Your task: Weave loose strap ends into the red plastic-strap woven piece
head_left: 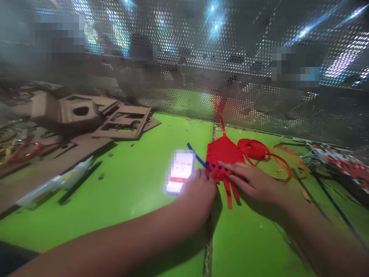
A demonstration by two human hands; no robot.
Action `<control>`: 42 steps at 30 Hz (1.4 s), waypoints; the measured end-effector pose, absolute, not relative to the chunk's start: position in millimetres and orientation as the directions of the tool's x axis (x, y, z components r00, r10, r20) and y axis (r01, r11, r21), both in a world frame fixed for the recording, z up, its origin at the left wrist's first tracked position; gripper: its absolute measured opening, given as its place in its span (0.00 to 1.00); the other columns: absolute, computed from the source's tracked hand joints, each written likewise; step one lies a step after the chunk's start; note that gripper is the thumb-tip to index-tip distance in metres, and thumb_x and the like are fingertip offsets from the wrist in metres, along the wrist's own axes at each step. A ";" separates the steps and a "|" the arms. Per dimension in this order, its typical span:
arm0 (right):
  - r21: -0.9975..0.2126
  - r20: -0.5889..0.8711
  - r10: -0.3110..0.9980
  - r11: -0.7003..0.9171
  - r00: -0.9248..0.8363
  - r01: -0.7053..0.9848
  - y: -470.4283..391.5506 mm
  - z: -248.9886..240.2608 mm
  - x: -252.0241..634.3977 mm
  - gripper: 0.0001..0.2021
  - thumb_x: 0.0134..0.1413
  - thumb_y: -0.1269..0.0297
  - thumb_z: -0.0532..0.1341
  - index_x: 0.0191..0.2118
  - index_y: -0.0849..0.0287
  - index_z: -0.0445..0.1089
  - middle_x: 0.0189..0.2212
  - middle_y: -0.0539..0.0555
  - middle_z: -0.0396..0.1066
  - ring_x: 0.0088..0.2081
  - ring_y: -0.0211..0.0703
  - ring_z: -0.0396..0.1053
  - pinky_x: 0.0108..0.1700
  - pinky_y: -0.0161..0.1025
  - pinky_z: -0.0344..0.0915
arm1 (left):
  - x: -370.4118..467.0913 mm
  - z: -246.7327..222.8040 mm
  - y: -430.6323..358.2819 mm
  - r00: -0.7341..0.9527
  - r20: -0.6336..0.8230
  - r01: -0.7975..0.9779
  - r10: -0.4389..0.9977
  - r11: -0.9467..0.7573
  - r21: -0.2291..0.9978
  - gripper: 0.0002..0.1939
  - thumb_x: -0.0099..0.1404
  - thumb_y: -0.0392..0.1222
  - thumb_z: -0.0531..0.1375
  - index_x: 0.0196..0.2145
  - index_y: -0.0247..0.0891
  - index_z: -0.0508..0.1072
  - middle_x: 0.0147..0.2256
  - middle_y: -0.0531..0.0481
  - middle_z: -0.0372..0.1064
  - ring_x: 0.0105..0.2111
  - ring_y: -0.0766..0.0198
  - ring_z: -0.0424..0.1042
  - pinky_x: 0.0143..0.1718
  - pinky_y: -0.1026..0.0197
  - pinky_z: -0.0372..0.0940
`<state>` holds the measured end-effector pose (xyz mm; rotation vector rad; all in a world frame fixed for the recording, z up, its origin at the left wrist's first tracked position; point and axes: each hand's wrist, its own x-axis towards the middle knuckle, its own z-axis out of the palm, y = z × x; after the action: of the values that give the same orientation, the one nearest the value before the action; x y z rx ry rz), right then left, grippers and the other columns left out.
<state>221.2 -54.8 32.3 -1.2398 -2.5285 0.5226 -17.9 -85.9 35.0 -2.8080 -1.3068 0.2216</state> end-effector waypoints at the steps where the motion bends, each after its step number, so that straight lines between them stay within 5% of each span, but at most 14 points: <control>1: -0.406 0.119 0.828 0.544 -0.548 0.734 -57.5 31.5 225.8 0.27 0.76 0.58 0.54 0.75 0.48 0.63 0.59 0.62 0.76 0.58 0.55 0.75 0.60 0.55 0.70 | -17.8 35.4 -85.2 0.624 -0.115 0.771 0.773 -0.633 -0.068 0.26 0.72 0.31 0.59 0.66 0.23 0.70 0.59 0.29 0.76 0.59 0.45 0.75 0.60 0.45 0.72; 5: -0.385 0.164 0.926 0.377 -0.339 0.842 -65.4 26.6 244.3 0.26 0.68 0.53 0.60 0.68 0.56 0.72 0.62 0.66 0.72 0.57 0.61 0.75 0.57 0.57 0.71 | -17.0 38.4 -80.0 0.600 -0.114 0.797 0.792 -0.604 -0.004 0.20 0.73 0.28 0.57 0.60 0.26 0.75 0.55 0.32 0.78 0.55 0.48 0.78 0.57 0.48 0.73; 8: -0.478 0.044 0.980 0.190 -0.192 0.858 -67.3 22.9 250.7 0.26 0.64 0.50 0.63 0.62 0.57 0.74 0.51 0.64 0.80 0.47 0.58 0.79 0.47 0.51 0.73 | -16.1 41.4 -76.7 0.588 -0.110 0.808 0.801 -0.588 0.035 0.17 0.72 0.25 0.57 0.55 0.29 0.78 0.52 0.35 0.80 0.53 0.50 0.79 0.56 0.49 0.74; 12: -0.625 -0.145 0.975 0.044 -0.170 0.780 -70.8 23.1 249.0 0.19 0.68 0.48 0.61 0.53 0.56 0.76 0.33 0.53 0.79 0.28 0.44 0.72 0.30 0.40 0.64 | -14.4 45.4 -77.0 0.562 -0.105 0.827 0.821 -0.557 0.072 0.17 0.72 0.25 0.58 0.55 0.31 0.78 0.50 0.37 0.81 0.52 0.51 0.80 0.53 0.52 0.76; 16: -0.778 -0.221 0.951 -0.039 -0.215 0.627 -78.4 31.1 252.8 0.16 0.66 0.48 0.64 0.49 0.55 0.76 0.33 0.51 0.78 0.29 0.42 0.70 0.30 0.38 0.64 | -13.1 48.4 -86.3 0.569 -0.118 0.822 0.814 -0.563 0.080 0.19 0.70 0.25 0.60 0.57 0.30 0.77 0.49 0.38 0.82 0.51 0.49 0.81 0.52 0.49 0.77; 23: -0.593 -0.381 0.843 0.092 -0.380 0.800 -91.9 54.9 280.7 0.14 0.66 0.51 0.66 0.48 0.51 0.81 0.42 0.54 0.83 0.42 0.51 0.79 0.43 0.42 0.71 | -3.4 38.7 -131.6 0.701 -0.178 0.690 0.690 -0.720 -0.073 0.22 0.71 0.29 0.60 0.60 0.23 0.77 0.59 0.24 0.76 0.55 0.42 0.81 0.52 0.47 0.79; 29: -0.345 -0.018 0.873 0.452 -0.487 0.823 -87.3 62.5 244.9 0.17 0.73 0.58 0.56 0.50 0.51 0.84 0.50 0.59 0.83 0.49 0.55 0.80 0.52 0.51 0.75 | 0.8 19.7 -160.4 0.746 0.121 0.666 0.655 -0.730 -0.151 0.27 0.78 0.50 0.54 0.61 0.27 0.79 0.62 0.26 0.71 0.63 0.36 0.74 0.58 0.41 0.75; 36: -0.410 -0.056 0.748 0.586 -0.661 0.699 -75.9 27.5 207.7 0.23 0.73 0.64 0.57 0.68 0.50 0.74 0.69 0.55 0.71 0.69 0.54 0.69 0.70 0.54 0.67 | -1.6 8.7 -156.9 0.744 0.235 0.668 0.625 -0.703 -0.245 0.26 0.80 0.47 0.50 0.58 0.29 0.82 0.58 0.31 0.77 0.59 0.43 0.78 0.58 0.47 0.73; 42: -0.433 -0.055 0.773 0.552 -0.632 0.713 -83.1 8.2 215.3 0.25 0.72 0.67 0.59 0.70 0.46 0.71 0.71 0.52 0.68 0.70 0.53 0.68 0.72 0.55 0.64 | -3.4 0.2 -158.5 0.758 0.228 0.653 0.612 -0.708 -0.270 0.24 0.78 0.50 0.56 0.57 0.33 0.83 0.57 0.33 0.79 0.58 0.44 0.78 0.59 0.46 0.69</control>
<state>215.3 -83.1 8.2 -1.2725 -2.6398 0.6389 -3.4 -158.5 0.2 -2.6213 -0.9746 -0.1734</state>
